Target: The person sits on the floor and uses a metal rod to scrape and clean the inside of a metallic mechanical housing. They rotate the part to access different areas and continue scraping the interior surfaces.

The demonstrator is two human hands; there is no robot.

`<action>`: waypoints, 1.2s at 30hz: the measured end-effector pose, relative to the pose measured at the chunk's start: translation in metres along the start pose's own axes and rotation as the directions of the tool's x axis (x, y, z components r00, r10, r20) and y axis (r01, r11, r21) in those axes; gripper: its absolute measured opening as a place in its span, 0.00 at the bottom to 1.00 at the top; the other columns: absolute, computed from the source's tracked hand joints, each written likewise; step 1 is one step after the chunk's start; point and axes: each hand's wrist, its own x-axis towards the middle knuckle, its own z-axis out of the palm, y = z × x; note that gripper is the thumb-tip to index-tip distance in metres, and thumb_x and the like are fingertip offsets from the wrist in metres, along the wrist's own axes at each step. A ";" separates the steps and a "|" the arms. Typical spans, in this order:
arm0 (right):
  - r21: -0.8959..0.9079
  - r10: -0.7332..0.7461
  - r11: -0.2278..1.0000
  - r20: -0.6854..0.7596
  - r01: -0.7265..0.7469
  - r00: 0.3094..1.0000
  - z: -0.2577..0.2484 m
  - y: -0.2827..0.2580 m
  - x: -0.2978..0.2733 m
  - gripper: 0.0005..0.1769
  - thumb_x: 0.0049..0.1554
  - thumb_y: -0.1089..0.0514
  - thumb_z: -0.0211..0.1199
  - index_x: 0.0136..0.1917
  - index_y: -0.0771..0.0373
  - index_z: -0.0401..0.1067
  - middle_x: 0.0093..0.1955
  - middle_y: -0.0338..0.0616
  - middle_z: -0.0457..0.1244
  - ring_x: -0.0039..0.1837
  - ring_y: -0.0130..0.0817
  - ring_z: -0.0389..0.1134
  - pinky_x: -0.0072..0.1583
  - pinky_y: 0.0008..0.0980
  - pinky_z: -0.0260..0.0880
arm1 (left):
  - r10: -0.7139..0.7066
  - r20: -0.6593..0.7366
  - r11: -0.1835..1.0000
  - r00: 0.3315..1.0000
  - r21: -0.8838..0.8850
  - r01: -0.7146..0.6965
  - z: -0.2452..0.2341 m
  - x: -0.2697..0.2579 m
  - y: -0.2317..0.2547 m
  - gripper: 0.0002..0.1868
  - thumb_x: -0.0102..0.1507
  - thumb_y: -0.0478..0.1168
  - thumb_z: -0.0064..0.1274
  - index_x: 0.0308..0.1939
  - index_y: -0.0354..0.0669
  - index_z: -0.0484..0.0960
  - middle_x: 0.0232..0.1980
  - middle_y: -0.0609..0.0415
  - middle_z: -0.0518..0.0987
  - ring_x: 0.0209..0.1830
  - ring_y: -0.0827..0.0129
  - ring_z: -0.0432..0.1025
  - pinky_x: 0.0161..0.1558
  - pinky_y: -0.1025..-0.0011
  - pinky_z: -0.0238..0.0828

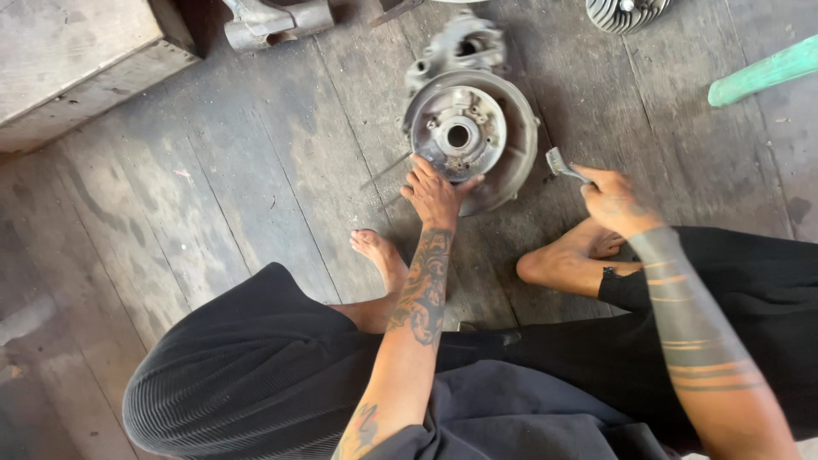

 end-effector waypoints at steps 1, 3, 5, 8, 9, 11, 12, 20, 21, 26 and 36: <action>-0.001 -0.003 1.000 0.002 0.003 1.000 0.010 0.014 0.012 0.26 0.63 0.61 0.50 0.74 0.58 0.71 0.67 0.60 0.67 0.70 0.59 0.65 0.67 0.53 0.65 | -0.004 -0.001 1.000 1.000 0.001 0.004 0.002 -0.005 0.006 0.79 0.37 0.87 0.48 0.71 0.21 0.60 0.47 0.47 0.72 0.50 0.55 0.71 0.53 0.48 0.69; 0.083 -0.030 0.996 -0.054 0.035 0.998 0.030 0.041 0.038 0.30 0.61 0.58 0.49 0.75 0.45 0.69 0.73 0.41 0.63 0.74 0.46 0.60 0.73 0.46 0.59 | -0.182 -0.037 0.981 0.983 -0.072 0.179 0.007 -0.013 0.019 0.79 0.40 0.88 0.46 0.70 0.17 0.58 0.46 0.45 0.70 0.47 0.53 0.69 0.50 0.52 0.69; 0.127 -0.090 0.987 -0.101 0.102 0.991 0.034 0.041 0.043 0.31 0.60 0.60 0.49 0.75 0.48 0.68 0.72 0.47 0.63 0.74 0.49 0.60 0.72 0.48 0.60 | -0.245 -0.031 0.968 0.969 -0.053 0.244 0.028 -0.020 0.024 0.81 0.40 0.90 0.43 0.71 0.17 0.57 0.47 0.45 0.69 0.47 0.54 0.68 0.48 0.55 0.66; 0.194 -0.178 0.957 -0.190 0.215 0.965 0.042 0.037 0.044 0.33 0.58 0.65 0.49 0.76 0.53 0.68 0.62 0.54 0.66 0.68 0.49 0.64 0.67 0.50 0.64 | -0.329 0.016 0.941 0.944 -0.082 0.329 0.039 -0.025 0.033 0.83 0.41 0.91 0.41 0.73 0.16 0.53 0.50 0.44 0.67 0.48 0.52 0.65 0.47 0.57 0.61; 0.221 -0.209 0.940 -0.232 0.261 0.950 0.047 0.034 0.043 0.33 0.58 0.67 0.50 0.76 0.53 0.69 0.51 0.55 0.70 0.62 0.45 0.69 0.62 0.50 0.68 | -0.345 0.055 0.928 0.937 -0.130 0.350 0.039 -0.026 0.033 0.83 0.41 0.90 0.42 0.74 0.15 0.50 0.52 0.42 0.67 0.49 0.51 0.64 0.47 0.56 0.59; 0.333 -0.190 0.905 -0.238 0.264 0.952 0.063 0.042 0.055 0.32 0.59 0.68 0.50 0.75 0.56 0.69 0.48 0.55 0.70 0.48 0.40 0.68 0.50 0.41 0.70 | -0.370 0.215 0.876 0.904 -0.243 0.416 0.008 -0.026 0.041 0.80 0.45 0.83 0.50 0.76 0.17 0.42 0.56 0.37 0.66 0.56 0.45 0.63 0.53 0.52 0.60; 0.439 -0.163 0.860 -0.246 0.260 0.956 0.072 0.045 0.062 0.30 0.60 0.69 0.50 0.75 0.58 0.69 0.44 0.56 0.69 0.34 0.34 0.67 0.37 0.32 0.72 | -0.356 0.373 0.804 0.857 -0.344 0.484 -0.007 -0.025 0.045 0.79 0.49 0.76 0.58 0.78 0.19 0.35 0.61 0.31 0.66 0.63 0.40 0.62 0.60 0.48 0.61; 0.061 -0.193 0.973 -0.324 0.224 0.926 0.098 0.033 0.071 0.25 0.55 0.61 0.65 0.66 0.50 0.73 0.53 0.50 0.70 0.57 0.50 0.72 0.55 0.47 0.76 | -0.139 0.646 0.631 0.751 -0.527 0.570 -0.084 -0.034 0.038 0.73 0.52 0.70 0.60 0.80 0.28 0.34 0.73 0.25 0.63 0.73 0.34 0.60 0.70 0.45 0.58; 0.021 -0.202 0.975 -0.341 0.222 0.918 0.104 0.033 0.074 0.25 0.52 0.62 0.64 0.64 0.50 0.72 0.53 0.50 0.70 0.59 0.50 0.72 0.56 0.46 0.76 | -0.072 0.690 0.643 0.720 -0.520 0.562 -0.096 -0.030 0.034 0.71 0.52 0.70 0.60 0.80 0.29 0.38 0.71 0.28 0.67 0.73 0.37 0.63 0.70 0.46 0.62; -0.225 -0.277 0.949 -0.262 0.220 0.925 0.108 0.010 0.096 0.24 0.57 0.56 0.59 0.66 0.41 0.72 0.57 0.41 0.70 0.57 0.42 0.73 0.58 0.44 0.75 | -0.242 0.371 0.820 0.897 -0.416 0.393 -0.087 0.047 -0.025 0.33 0.62 0.63 0.52 0.61 0.44 0.77 0.49 0.43 0.82 0.53 0.46 0.78 0.54 0.45 0.73; -0.713 -0.420 0.651 -0.053 0.260 0.906 0.153 0.023 0.212 0.29 0.64 0.52 0.49 0.77 0.51 0.66 0.65 0.49 0.62 0.58 0.40 0.71 0.66 0.35 0.62 | -0.183 0.119 0.933 0.976 -0.290 0.211 0.009 0.103 -0.023 0.70 0.52 0.64 0.70 0.82 0.41 0.41 0.77 0.38 0.56 0.74 0.42 0.60 0.61 0.41 0.74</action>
